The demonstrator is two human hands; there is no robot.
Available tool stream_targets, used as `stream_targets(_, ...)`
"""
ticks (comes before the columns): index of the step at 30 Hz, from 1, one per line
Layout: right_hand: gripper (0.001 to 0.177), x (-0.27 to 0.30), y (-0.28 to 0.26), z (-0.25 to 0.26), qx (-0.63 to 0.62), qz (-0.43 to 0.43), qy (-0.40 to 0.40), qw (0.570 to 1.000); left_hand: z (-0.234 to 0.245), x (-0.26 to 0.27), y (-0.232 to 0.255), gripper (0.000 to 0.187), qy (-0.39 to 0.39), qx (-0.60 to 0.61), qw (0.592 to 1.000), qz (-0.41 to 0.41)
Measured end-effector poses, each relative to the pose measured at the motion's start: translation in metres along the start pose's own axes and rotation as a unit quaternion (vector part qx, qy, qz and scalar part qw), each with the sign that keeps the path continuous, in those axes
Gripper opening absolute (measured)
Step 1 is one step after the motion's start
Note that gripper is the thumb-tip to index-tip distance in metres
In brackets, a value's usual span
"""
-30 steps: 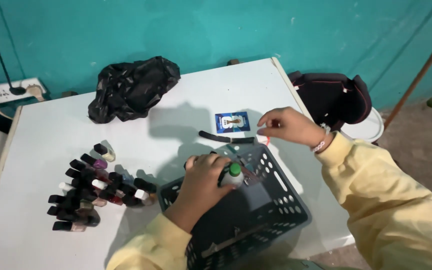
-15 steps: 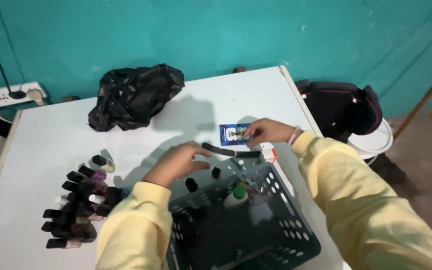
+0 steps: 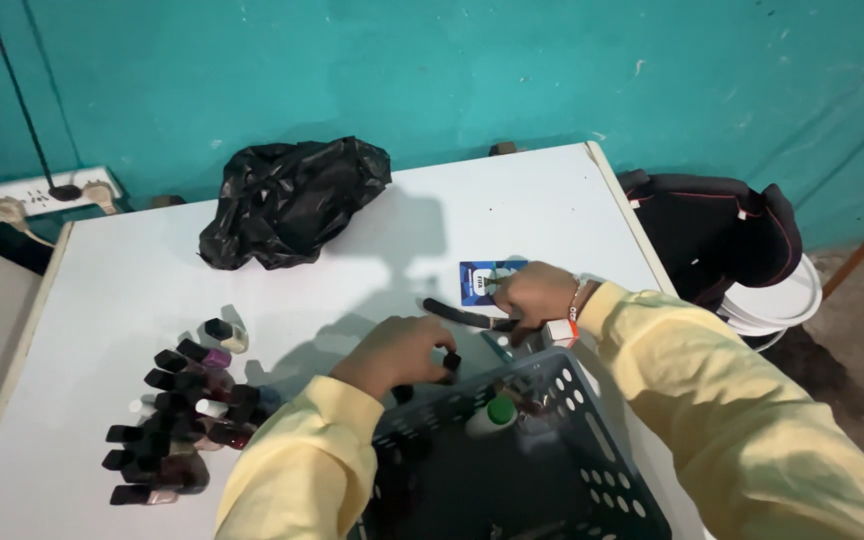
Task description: Sorting and organizing multiple bottles of nail polish into a grey plastic basket on a white table.
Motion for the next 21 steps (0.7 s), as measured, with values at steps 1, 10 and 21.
stream_targets(1,0.055,-0.002,0.007,-0.006,-0.001,-0.001,-0.001,1.000,0.002,0.001,0.001,0.047,-0.001,0.001,1.000,-0.001)
stream_targets(10,0.033,0.010,0.022,0.004,-0.003,-0.003,0.033,0.999,0.007,-0.006,-0.026,0.044,0.076,0.015,0.997,-0.029)
stream_targets(21,0.014,0.082,0.109,0.052,-0.511,-0.096,0.210,0.828,-0.019,-0.087,-0.037,0.005,-0.015,-0.421,0.892,-0.162)
Point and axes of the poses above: each hand's wrist, its own x-axis away from the middle knuckle, its own z-axis out of the back of the hand, y = z × x, the point moved 9 cm from there along -x, towards the middle knuckle, and after that the axes turned 14 degrees about -z, right-handed, at the moved point
